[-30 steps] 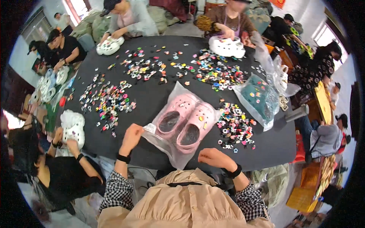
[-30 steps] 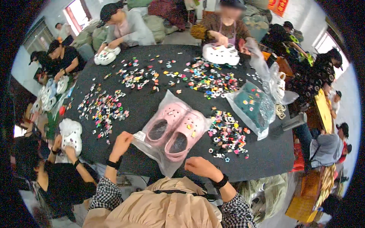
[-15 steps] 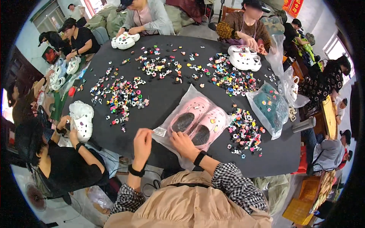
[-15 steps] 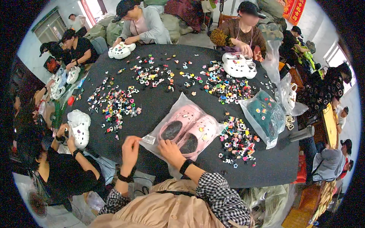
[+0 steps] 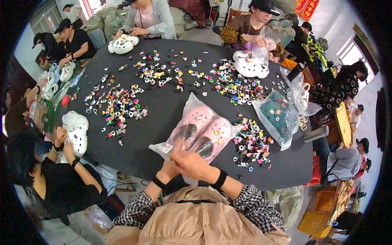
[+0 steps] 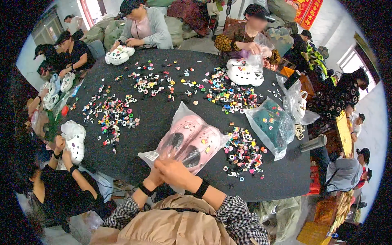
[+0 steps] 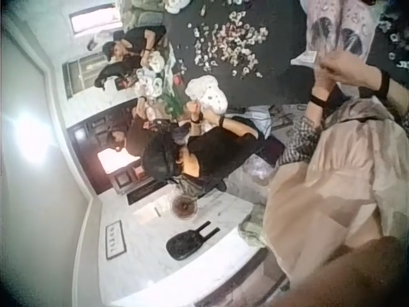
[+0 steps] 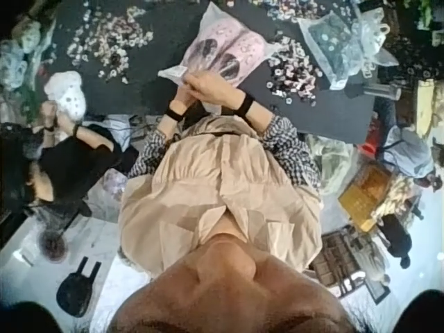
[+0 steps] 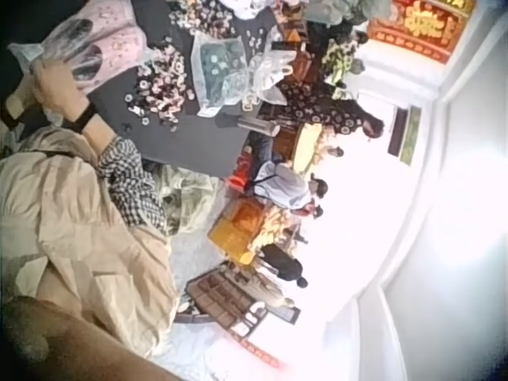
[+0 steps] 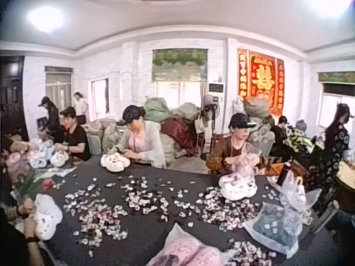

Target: The recorder is placing decorative charms on rubber clogs and then packaging the shoes into plastic bags and placing them into a sack.

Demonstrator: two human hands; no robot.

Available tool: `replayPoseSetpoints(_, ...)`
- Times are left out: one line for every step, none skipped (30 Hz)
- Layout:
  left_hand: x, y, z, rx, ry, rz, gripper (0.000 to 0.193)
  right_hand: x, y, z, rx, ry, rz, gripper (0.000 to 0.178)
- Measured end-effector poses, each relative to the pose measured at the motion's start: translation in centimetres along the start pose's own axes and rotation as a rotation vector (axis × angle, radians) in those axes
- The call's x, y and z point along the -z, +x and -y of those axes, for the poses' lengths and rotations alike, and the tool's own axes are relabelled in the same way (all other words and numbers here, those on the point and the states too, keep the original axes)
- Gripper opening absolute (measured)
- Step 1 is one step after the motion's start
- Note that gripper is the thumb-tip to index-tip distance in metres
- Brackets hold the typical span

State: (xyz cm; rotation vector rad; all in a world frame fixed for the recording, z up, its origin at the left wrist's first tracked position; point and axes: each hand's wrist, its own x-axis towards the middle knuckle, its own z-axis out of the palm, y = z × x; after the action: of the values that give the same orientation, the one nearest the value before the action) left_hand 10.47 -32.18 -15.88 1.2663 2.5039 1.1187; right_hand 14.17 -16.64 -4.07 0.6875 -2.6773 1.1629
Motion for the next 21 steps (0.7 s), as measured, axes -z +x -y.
replayPoseSetpoints(-0.7,0.5,0.5,-0.006,-0.012,-0.009,0.041,0.1,-0.1,-0.1,0.052,0.048,0.055,0.025)
replayPoseSetpoints(-0.6,1.6,0.5,0.017,0.077,0.022,0.042,0.8,0.0,-0.1,0.022,0.124,0.108,0.024)
replayPoseSetpoints(-0.8,3.7,0.2,0.026,0.153,0.059,0.042,1.6,-0.3,-0.8,0.017,0.119,0.107,0.024)
replayPoseSetpoints(-1.0,5.7,0.0,0.037,0.230,0.093,0.043,2.6,-0.4,-1.5,-0.108,0.178,0.001,0.023)
replayPoseSetpoints(-1.3,7.3,-0.4,0.053,0.310,0.127,0.044,3.6,-0.5,-2.3,-0.230,0.241,-0.103,0.021)
replayPoseSetpoints(-1.7,8.3,-0.9,0.064,0.387,0.164,0.044,4.8,-0.8,-3.7,-0.360,0.256,-0.173,0.020)
replayPoseSetpoints(-2.0,8.7,-1.5,0.064,0.383,0.162,0.044,5.8,-1.1,-5.6,-0.488,0.271,-0.241,0.018)
replayPoseSetpoints(-2.3,9.5,-2.5,0.158,0.339,0.046,0.041,6.4,-2.4,-8.4,-0.510,0.241,-0.312,0.018)
replayPoseSetpoints(-2.2,10.1,-3.4,0.256,0.294,-0.070,0.039,6.8,-3.5,-11.0,-0.528,0.213,-0.381,0.018)
replayPoseSetpoints(-1.7,10.6,-4.3,0.242,0.293,-0.108,0.033,7.5,-4.2,-12.2,-0.550,0.185,-0.441,0.017)
replayPoseSetpoints(-2.1,10.0,-2.6,0.248,0.298,-0.117,0.033,7.7,-4.1,-13.0,-0.555,0.173,-0.489,0.016)
replayPoseSetpoints(-3.1,8.6,0.3,0.098,0.324,-0.182,0.030,7.8,-3.7,-13.8,-0.545,0.137,-0.466,0.016)
replayPoseSetpoints(-4.0,8.1,1.7,-0.064,0.336,-0.238,0.027,7.9,-4.2,-15.3,-0.510,0.050,-0.473,0.017)
replayPoseSetpoints(-3.7,8.2,0.8,0.118,0.156,-0.121,0.025,8.6,-4.7,-15.6,-0.561,0.017,-0.458,0.020)
replayPoseSetpoints(-3.4,7.4,0.8,0.118,0.157,-0.124,0.025,9.2,-4.6,-15.6,-0.599,-0.010,-0.440,0.023)
replayPoseSetpoints(-2.9,6.4,1.0,0.004,0.156,-0.162,0.025,9.4,-4.5,-16.4,-0.596,-0.010,-0.440,0.023)
replayPoseSetpoints(-2.5,5.8,0.6,-0.118,0.148,-0.196,0.026,9.6,-5.0,-17.7,-0.677,0.051,-0.451,0.028)
replayPoseSetpoints(-0.8,5.9,-1.4,-0.109,0.046,-0.141,0.027,9.7,-5.8,-18.6,-0.770,0.113,-0.463,0.033)
replayPoseSetpoints(1.3,5.6,-3.2,-0.104,0.049,-0.137,0.027,9.6,-5.5,-18.5,-0.772,0.120,-0.461,0.033)
replayPoseSetpoints(3.3,5.3,-4.7,-0.103,0.064,-0.121,0.028,9.7,-4.9,-18.1,-0.907,0.159,-0.325,0.039)
replayPoseSetpoints(4.5,5.1,-5.6,-0.102,0.079,-0.109,0.029,9.9,-4.4,-17.7,-1.035,0.193,-0.183,0.044)
